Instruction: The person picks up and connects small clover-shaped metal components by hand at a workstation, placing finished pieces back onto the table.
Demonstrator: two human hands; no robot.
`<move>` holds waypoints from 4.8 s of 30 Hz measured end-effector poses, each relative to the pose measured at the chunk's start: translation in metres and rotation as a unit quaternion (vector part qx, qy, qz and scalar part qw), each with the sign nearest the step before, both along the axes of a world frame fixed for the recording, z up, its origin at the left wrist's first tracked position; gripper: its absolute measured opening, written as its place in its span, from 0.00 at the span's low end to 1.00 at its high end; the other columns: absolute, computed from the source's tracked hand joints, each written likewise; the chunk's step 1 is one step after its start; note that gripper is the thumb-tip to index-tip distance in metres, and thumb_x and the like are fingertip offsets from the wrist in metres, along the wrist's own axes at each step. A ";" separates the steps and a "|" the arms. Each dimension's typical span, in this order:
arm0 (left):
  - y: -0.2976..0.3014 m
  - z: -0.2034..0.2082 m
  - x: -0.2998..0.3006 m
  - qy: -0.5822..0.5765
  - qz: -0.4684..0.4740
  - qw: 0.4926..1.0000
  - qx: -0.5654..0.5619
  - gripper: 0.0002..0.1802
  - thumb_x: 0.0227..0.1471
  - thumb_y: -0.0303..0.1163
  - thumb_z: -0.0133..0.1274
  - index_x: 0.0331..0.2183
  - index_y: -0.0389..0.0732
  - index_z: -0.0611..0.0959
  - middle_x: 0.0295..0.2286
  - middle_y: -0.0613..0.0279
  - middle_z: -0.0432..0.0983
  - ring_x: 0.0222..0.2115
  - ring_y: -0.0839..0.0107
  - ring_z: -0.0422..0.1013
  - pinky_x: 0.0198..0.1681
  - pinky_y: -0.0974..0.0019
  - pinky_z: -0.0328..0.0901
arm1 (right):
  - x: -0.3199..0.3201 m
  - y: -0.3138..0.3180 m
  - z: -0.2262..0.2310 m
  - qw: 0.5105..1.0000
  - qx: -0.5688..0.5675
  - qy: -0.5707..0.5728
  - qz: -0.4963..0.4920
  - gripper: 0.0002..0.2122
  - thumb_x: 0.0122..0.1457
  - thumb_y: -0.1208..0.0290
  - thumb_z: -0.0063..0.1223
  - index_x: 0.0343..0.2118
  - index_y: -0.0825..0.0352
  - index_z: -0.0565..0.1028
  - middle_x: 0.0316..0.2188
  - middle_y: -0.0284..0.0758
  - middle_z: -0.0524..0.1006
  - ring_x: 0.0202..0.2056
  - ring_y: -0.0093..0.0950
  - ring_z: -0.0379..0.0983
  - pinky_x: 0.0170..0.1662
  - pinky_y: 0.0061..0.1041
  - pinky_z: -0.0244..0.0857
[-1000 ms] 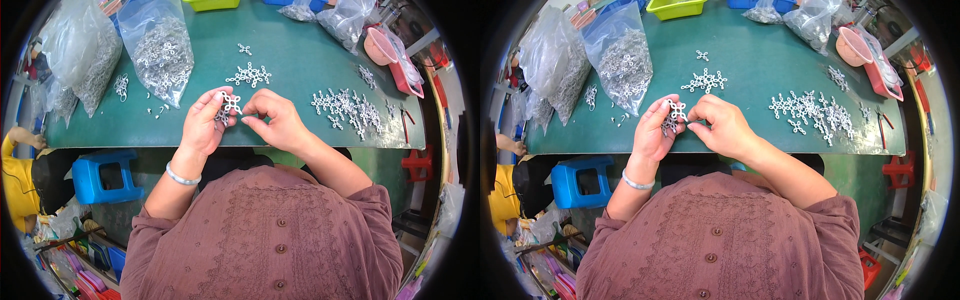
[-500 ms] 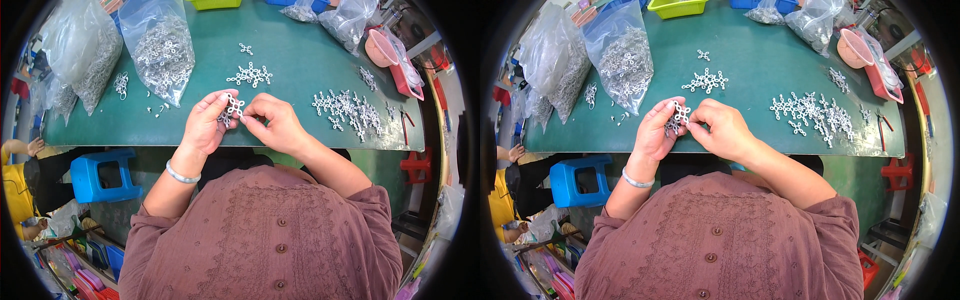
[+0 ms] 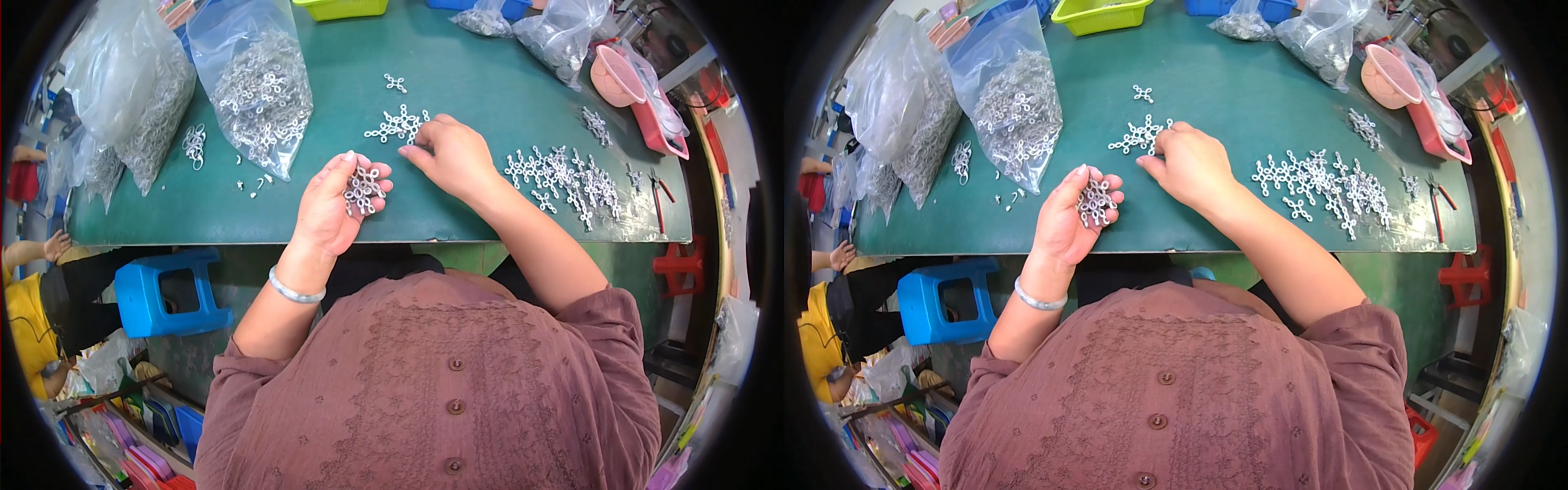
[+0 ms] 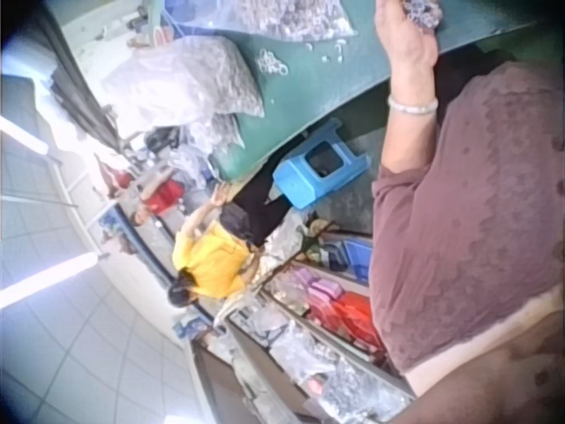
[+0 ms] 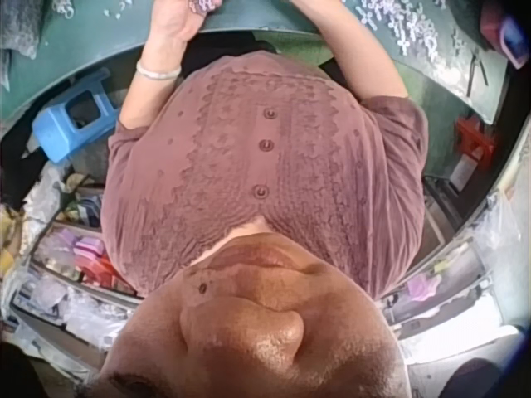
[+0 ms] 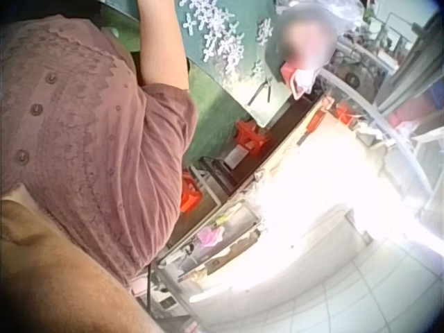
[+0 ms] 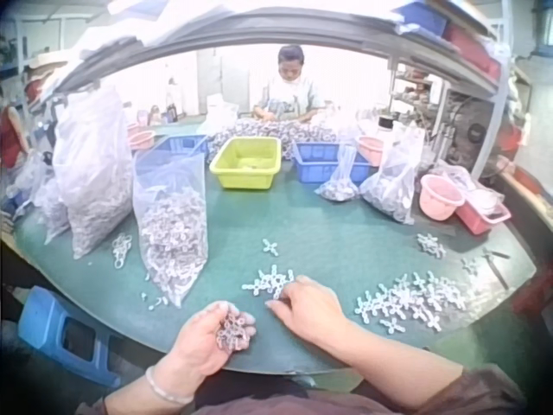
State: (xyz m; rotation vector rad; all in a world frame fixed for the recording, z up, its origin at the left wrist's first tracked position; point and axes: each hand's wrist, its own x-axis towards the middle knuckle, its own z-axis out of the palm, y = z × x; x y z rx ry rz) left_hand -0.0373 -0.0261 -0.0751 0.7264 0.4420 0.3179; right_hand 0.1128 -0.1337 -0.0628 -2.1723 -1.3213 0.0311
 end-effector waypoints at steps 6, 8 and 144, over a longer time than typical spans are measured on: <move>0.004 -0.001 -0.002 -0.018 -0.005 0.996 -0.083 0.10 0.52 0.37 0.43 0.30 0.41 0.72 0.27 0.57 0.71 0.28 0.65 0.70 0.30 0.66 0.69 | 0.003 0.010 -0.007 0.992 -0.054 -0.111 -0.018 0.10 0.44 0.66 0.51 0.20 0.69 0.72 0.24 0.39 0.71 0.28 0.37 0.70 0.30 0.33 0.65; 0.003 0.000 -0.003 -0.022 -0.002 0.997 -0.073 0.09 0.52 0.36 0.43 0.31 0.40 0.72 0.26 0.59 0.71 0.28 0.65 0.70 0.31 0.65 0.69 | 0.003 0.004 -0.007 0.992 -0.035 -0.110 -0.052 0.08 0.44 0.68 0.50 0.19 0.69 0.72 0.23 0.39 0.71 0.27 0.37 0.70 0.30 0.33 0.65; -0.025 0.016 0.004 0.042 -0.051 0.995 0.073 0.06 0.49 0.30 0.48 0.30 0.38 0.75 0.16 0.69 0.63 0.15 0.79 0.60 0.16 0.79 0.54 | -0.027 -0.059 0.019 0.914 0.110 0.388 0.042 0.04 0.47 0.77 0.53 0.24 0.71 0.72 0.20 0.29 0.67 0.21 0.15 0.63 0.24 0.16 0.59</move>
